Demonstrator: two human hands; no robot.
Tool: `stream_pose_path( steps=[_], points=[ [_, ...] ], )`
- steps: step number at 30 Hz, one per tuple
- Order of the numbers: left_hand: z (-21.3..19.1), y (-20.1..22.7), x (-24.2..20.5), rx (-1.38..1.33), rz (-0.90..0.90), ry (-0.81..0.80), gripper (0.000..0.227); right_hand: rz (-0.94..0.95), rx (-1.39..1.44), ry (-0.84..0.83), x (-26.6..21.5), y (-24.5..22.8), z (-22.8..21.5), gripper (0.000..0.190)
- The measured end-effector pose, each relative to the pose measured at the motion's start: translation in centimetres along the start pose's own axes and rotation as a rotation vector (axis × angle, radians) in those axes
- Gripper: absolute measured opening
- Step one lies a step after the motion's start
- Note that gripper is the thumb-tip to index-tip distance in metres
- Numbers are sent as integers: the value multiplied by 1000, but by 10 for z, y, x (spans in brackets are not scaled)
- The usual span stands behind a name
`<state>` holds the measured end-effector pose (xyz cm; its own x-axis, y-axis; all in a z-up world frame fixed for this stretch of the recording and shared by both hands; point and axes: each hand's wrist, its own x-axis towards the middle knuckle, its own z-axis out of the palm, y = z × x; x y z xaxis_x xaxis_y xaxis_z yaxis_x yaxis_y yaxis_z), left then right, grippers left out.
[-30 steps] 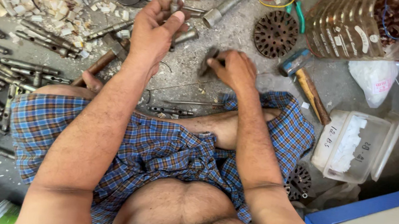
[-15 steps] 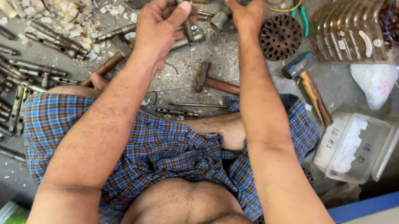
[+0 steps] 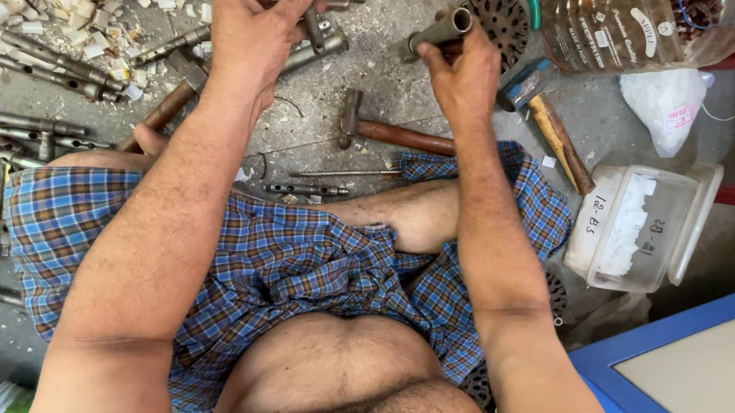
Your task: The person sits on the floor and assembles motor components. They pick up a cylindrical metal part and a circular stator, then use a hammer to tap the metal part into the stator. The person repeats this process with another set of parts.
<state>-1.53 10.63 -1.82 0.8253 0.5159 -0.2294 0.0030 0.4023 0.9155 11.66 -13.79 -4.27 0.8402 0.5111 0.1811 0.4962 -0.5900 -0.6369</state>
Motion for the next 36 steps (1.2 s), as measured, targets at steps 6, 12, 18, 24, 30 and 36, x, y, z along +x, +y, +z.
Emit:
stream_pose_path(
  steps=[6, 12, 18, 24, 30, 36],
  points=[
    [3, -3, 1, 31, 9, -10, 18, 113, -29, -37, -6, -5, -1, 40],
    [4, -2, -2, 27, -3, -28, 20, 87, -135, -113, -11, 10, 6, 48],
    [1, 1, -2, 32, -12, -20, 18, 167, -318, -272, 12, 46, -31, 96],
    [10, 2, -3, -1, -50, -42, 17, 412, -488, -398, 29, 90, -42, 141],
    [7, 7, -4, 74, -69, -5, 18, 283, -413, -134, 13, 117, -5, 144],
    [9, 9, -5, 76, -63, -13, 17, 263, -249, 41, 15, 96, -28, 140]
  ],
)
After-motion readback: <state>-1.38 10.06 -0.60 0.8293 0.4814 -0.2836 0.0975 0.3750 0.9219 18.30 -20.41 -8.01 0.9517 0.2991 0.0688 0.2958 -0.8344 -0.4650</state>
